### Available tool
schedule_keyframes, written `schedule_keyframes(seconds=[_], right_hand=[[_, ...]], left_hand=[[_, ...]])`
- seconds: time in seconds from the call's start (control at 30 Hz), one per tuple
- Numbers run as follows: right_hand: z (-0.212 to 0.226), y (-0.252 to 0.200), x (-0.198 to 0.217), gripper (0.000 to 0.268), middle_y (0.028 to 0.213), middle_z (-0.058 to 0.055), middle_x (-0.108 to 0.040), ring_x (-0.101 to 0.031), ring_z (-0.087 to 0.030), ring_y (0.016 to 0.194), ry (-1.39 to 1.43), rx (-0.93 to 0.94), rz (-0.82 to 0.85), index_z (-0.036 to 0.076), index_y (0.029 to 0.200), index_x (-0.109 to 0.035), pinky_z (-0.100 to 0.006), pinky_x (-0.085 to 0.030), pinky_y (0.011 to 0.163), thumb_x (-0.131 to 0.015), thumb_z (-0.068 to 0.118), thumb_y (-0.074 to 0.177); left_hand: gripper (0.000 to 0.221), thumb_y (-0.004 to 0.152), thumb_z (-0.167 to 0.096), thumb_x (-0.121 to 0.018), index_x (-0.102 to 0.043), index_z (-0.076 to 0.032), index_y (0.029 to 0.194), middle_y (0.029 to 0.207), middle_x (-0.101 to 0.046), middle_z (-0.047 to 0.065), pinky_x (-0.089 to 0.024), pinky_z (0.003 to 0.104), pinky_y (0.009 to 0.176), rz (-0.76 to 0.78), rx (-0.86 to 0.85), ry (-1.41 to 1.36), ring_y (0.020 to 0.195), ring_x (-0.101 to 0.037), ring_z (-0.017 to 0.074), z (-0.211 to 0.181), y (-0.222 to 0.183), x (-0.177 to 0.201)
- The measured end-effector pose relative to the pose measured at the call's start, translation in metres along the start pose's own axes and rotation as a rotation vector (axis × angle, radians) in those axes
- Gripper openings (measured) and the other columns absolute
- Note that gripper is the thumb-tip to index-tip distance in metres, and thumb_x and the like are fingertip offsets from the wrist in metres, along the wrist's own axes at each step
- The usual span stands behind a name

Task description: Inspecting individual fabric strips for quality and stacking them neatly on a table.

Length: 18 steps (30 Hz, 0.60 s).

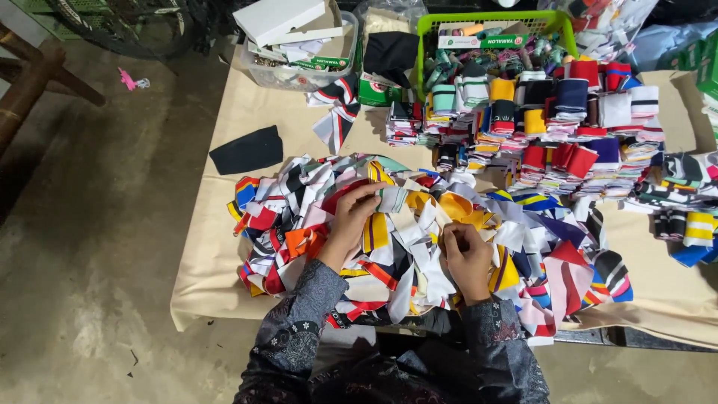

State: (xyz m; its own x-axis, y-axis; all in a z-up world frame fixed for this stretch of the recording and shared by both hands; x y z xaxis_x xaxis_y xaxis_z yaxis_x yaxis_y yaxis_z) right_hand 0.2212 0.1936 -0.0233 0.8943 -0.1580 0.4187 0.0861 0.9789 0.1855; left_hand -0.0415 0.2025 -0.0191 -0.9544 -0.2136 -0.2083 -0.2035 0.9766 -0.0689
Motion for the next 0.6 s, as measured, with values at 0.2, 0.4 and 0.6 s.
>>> schedule_keyframes(seconds=[0.2,0.4,0.6], right_hand=[[0.002,-0.001,0.001,0.006,0.071,-0.013,-0.071,-0.070,-0.029,0.067,-0.005,0.029,-0.016,0.007,0.096,-0.076,-0.036,-0.054,0.061,-0.071,0.005,0.093],[0.001,0.000,0.001,0.006,0.067,-0.012,-0.070,-0.069,-0.027,0.063,0.003,0.054,-0.026,0.007,0.094,-0.076,-0.035,-0.053,0.059,-0.071,0.004,0.092],[0.005,-0.003,0.003,0.007,0.065,-0.009,-0.071,-0.070,-0.027,0.061,0.005,0.125,-0.078,0.008,0.091,-0.076,-0.033,-0.053,0.058,-0.072,0.002,0.090]], left_hand=[[0.036,0.096,-0.009,-0.070,-0.072,-0.013,0.131,0.116,-0.060,0.011,-0.052,0.031,0.098,0.042,-0.022,0.022,0.110,-0.059,0.0158,-0.005,-0.002,0.001],[0.041,0.094,-0.010,-0.072,-0.069,-0.014,0.135,0.120,-0.062,0.011,-0.054,0.032,0.097,0.020,-0.022,0.023,0.110,-0.059,0.0156,0.000,0.000,0.002],[0.039,0.094,-0.004,-0.071,-0.071,-0.013,0.132,0.116,-0.070,0.012,-0.060,0.035,0.089,0.037,-0.337,0.265,0.105,-0.070,0.0271,-0.035,0.007,-0.014]])
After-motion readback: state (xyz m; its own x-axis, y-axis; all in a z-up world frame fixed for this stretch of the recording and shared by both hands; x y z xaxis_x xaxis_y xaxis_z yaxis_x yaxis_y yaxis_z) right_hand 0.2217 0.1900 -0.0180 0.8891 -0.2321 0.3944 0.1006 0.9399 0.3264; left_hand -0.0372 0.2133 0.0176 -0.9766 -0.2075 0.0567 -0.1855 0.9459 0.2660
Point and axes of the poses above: each hand's wrist, its own y-axis towards the middle knuckle, its own x-axis out of the back of the hand, z = x × y, the point moved 10 cm from there along y, towards the middle knuckle
